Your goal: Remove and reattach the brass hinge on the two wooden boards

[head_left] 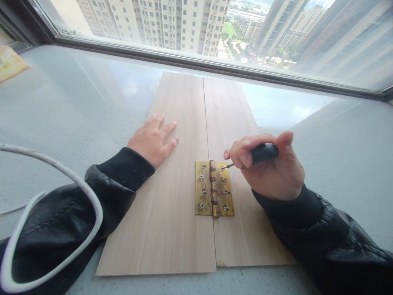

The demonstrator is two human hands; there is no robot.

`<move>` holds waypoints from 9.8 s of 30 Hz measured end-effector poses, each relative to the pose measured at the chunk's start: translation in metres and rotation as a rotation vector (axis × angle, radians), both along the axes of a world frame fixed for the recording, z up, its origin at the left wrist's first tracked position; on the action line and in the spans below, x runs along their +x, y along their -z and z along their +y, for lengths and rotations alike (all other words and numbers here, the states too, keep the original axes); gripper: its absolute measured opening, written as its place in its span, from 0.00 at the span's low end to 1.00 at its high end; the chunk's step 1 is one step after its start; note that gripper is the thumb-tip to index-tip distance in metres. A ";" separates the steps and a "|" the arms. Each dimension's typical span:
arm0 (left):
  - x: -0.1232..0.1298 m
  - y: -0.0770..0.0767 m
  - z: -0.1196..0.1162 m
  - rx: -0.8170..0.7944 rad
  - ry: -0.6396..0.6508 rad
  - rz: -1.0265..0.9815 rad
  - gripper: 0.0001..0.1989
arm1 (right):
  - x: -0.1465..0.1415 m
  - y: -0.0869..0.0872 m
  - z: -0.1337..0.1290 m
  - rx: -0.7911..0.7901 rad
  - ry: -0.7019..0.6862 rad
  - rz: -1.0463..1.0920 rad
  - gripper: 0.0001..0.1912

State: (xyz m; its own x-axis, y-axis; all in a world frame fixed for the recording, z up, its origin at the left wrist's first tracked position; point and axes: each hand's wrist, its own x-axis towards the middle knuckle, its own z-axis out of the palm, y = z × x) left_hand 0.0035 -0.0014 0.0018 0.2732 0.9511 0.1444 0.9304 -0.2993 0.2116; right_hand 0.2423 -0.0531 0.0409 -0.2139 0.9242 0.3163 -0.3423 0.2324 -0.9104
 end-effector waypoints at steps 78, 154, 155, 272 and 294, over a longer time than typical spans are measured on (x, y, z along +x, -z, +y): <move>0.000 -0.001 0.000 -0.003 0.003 -0.011 0.28 | 0.004 -0.015 -0.005 -0.195 -0.255 0.004 0.15; 0.002 -0.003 -0.003 -0.031 -0.017 -0.006 0.27 | 0.013 -0.085 -0.002 0.583 -0.531 -2.157 0.15; 0.002 -0.003 -0.003 -0.032 -0.017 -0.007 0.27 | 0.010 -0.085 -0.004 0.418 -0.489 -2.124 0.15; 0.001 -0.004 -0.002 -0.024 -0.002 0.008 0.27 | 0.004 -0.088 0.014 -0.551 -0.515 -1.790 0.09; 0.002 -0.004 -0.003 -0.015 -0.012 0.013 0.27 | -0.018 -0.087 -0.013 0.674 -0.552 -2.251 0.15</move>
